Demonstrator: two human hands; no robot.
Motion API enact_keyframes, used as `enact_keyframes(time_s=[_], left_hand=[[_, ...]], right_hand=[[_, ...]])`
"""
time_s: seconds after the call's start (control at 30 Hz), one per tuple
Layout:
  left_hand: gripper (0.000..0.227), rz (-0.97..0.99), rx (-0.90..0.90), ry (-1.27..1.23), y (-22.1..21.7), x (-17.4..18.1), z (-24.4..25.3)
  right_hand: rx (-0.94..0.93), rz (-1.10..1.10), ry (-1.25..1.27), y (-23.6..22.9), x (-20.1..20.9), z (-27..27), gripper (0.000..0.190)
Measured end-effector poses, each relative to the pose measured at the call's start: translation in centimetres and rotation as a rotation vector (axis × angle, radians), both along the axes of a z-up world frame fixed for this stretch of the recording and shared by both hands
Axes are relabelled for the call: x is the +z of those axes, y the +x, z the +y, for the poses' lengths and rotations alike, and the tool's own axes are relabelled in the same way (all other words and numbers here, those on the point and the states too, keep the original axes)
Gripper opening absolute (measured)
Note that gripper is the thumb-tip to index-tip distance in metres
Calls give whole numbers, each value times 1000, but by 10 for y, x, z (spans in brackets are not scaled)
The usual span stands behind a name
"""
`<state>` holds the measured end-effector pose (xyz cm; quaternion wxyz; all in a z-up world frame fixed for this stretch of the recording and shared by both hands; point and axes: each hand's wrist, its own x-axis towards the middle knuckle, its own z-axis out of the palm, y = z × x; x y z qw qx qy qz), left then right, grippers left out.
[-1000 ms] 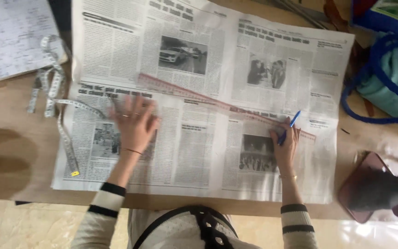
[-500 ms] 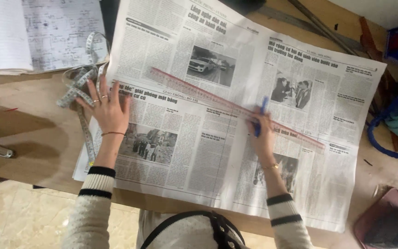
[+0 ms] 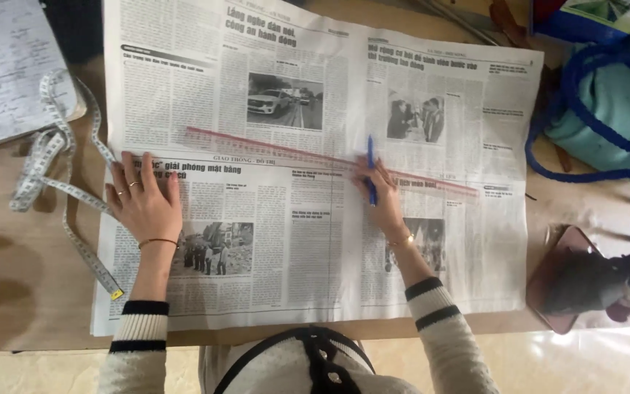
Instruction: The person places a ruler on a spread-out newspaper and uses a pen to draw straight lines along the ruler's edge. They repeatedly reposition the ruler to mark multiple sections of the newspaper.
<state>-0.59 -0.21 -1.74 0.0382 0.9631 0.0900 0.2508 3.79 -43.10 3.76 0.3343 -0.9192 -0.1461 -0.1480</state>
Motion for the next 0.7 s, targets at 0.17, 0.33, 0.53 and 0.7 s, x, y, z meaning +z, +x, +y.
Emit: enact_keyframes(time_s=[0.17, 0.33, 0.53, 0.7], left_hand=[[55, 54, 6, -51, 0, 10, -4], [56, 144, 8, -82, 6, 30, -1], [59, 206, -111, -112, 31, 23, 10], [65, 134, -78, -195, 37, 11, 12]], right_hand=[[22, 77, 39, 10, -3, 35, 14], [73, 43, 36, 28, -15, 76, 16], [268, 116, 183, 29, -28, 85, 11], [145, -11, 72, 24, -22, 102, 14]])
